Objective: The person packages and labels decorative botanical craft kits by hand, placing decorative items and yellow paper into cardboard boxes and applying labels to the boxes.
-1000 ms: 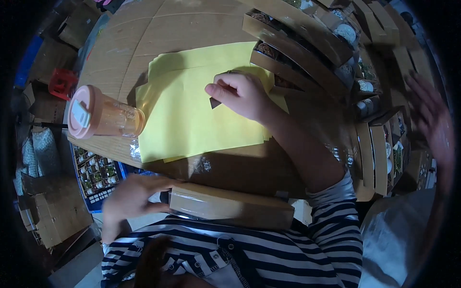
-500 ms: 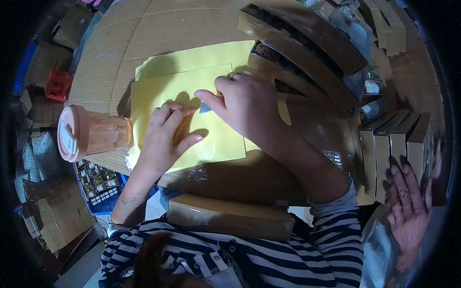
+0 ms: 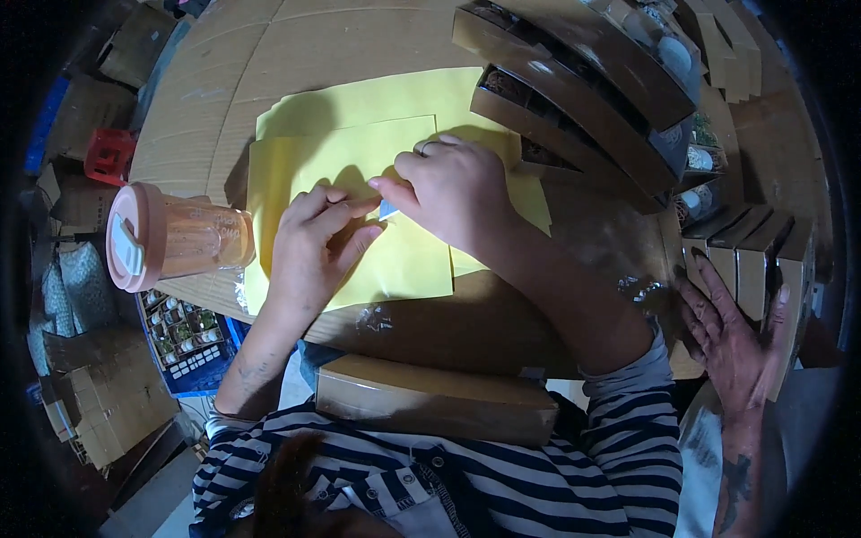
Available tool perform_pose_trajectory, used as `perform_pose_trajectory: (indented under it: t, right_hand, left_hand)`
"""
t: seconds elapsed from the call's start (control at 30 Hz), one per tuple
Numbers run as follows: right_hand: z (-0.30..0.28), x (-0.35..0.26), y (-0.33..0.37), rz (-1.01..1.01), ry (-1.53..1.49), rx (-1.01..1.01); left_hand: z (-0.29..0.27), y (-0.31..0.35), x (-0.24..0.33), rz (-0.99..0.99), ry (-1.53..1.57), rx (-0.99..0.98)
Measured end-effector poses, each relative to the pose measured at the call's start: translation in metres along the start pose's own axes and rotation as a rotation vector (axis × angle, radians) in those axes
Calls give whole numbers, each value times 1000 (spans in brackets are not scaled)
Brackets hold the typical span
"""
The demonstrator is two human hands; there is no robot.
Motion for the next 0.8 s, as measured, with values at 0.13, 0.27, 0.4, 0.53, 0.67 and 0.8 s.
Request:
perform_pose_trajectory:
  t: [0.13, 0.27, 0.4, 0.53, 0.67, 0.8]
  right_hand:
    - [5, 5, 2, 52, -47, 23]
    - [8, 10, 4, 74, -6, 21]
    - [2, 10, 2, 50, 25, -11]
    - [2, 4, 1, -81, -39, -15]
    - [1, -18, 5, -242, -92, -33]
    - [4, -29, 12, -279, -97, -104]
  left_hand:
    - [4, -1, -9, -51, 69, -22]
    - [2, 4, -21, -312, 282, -105]
    - [-15, 11, -11, -251, 595, 35]
    - [-13, 27, 19, 108, 139, -19]
    - [-10, 36, 19, 139, 98, 63]
    - [-9, 35, 27, 201, 33, 6]
Point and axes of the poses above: each hand's wrist, its own y-axis away from the middle knuckle, its own z-axis out of the palm, x = y × z, the point moved 8 cm from there along -y, towards the middle knuckle, and after that the axes turned 8 degrees about x, right-handed, at the moved point
